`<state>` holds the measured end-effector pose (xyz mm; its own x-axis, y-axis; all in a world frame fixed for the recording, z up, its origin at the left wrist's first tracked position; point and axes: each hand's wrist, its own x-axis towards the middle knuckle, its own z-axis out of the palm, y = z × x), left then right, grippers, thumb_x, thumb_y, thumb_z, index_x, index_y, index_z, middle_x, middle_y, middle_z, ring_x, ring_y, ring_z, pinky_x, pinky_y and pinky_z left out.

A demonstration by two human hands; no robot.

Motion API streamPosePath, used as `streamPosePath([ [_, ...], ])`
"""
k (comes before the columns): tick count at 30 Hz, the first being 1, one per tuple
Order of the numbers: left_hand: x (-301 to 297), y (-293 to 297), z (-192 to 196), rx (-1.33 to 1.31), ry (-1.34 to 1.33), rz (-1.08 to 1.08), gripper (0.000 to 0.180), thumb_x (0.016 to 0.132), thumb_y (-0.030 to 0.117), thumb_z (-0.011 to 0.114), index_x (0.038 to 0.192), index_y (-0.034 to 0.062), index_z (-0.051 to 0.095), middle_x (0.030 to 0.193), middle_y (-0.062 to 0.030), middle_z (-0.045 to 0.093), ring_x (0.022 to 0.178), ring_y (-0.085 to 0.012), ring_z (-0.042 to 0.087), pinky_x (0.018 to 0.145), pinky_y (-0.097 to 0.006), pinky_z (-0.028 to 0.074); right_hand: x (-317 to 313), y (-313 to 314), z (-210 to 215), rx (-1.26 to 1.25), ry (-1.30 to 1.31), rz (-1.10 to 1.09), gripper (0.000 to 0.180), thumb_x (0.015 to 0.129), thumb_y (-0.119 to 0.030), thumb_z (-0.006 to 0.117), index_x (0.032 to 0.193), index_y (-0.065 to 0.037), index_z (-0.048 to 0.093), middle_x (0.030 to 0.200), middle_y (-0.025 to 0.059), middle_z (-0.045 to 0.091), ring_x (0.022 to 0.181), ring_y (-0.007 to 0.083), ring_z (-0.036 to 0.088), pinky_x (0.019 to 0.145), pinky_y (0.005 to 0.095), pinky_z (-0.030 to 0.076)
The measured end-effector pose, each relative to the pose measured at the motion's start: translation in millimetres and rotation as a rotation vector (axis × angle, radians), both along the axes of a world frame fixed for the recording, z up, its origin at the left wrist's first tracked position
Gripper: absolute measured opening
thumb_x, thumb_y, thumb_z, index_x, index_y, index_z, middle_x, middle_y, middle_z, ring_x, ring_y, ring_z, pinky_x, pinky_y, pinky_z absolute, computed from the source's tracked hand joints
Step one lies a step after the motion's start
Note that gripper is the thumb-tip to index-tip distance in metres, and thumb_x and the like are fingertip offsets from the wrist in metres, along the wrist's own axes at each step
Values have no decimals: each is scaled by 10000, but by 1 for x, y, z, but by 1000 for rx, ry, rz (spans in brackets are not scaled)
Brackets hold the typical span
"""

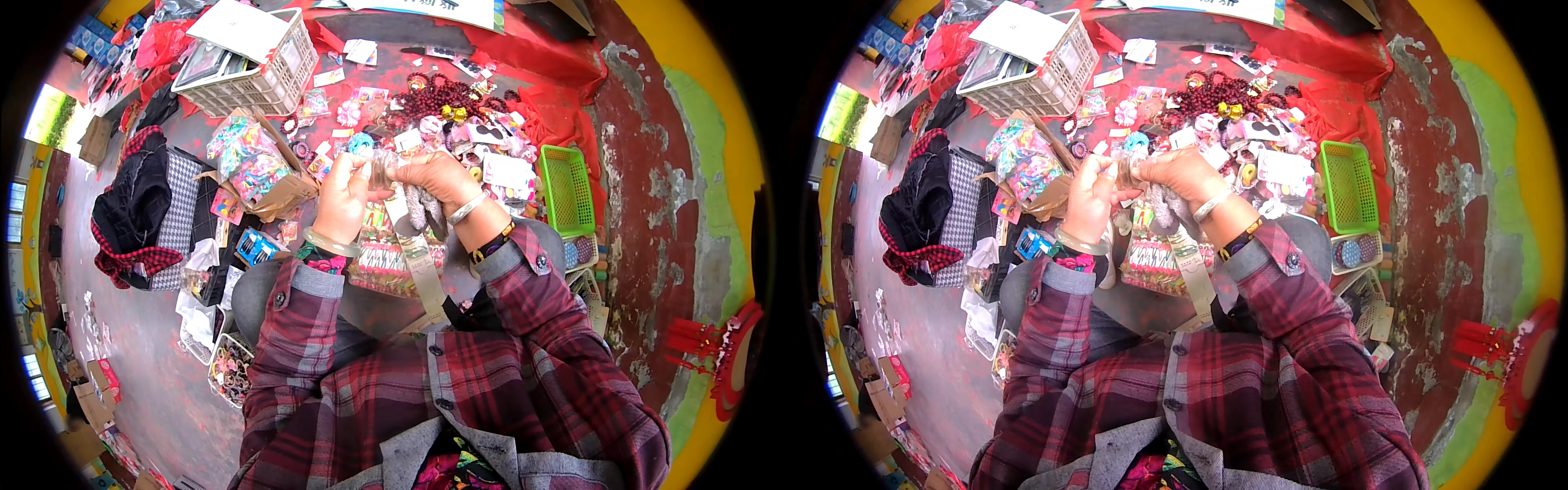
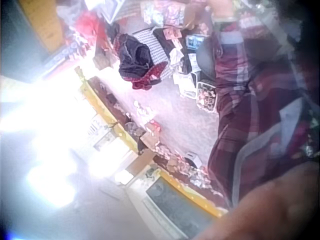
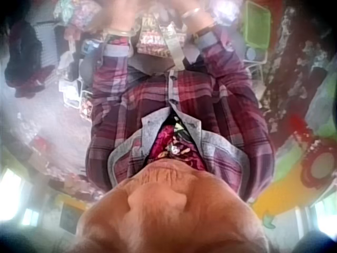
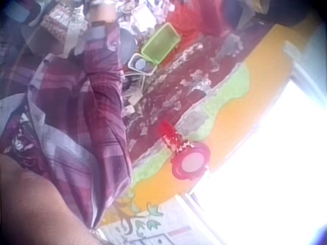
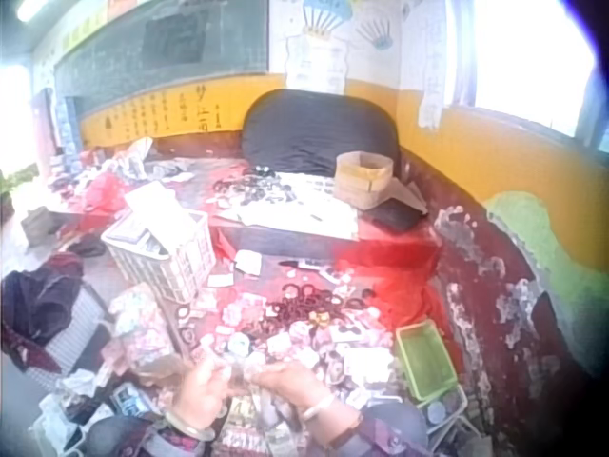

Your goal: The person sits on the ground and handles various small items, including hair accessories and packaged goods, picking them up and placing them into a green basket. The person also handles a roll of tape and a small white box during the process.

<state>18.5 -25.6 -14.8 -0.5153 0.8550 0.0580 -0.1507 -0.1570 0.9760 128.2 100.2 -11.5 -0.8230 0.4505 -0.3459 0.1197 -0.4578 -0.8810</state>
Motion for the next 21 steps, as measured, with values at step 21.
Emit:
streamPosePath([
  [21,-3,4,-3,-18,51,153,73,878,65,471,838,4,481,780,-31,530,646,-71,543,538,-251,540,-2,-4,7,-58,117,-30,127,774,-66,603,846,32,640,717,60,626,606,111,576,541,227,454],
])
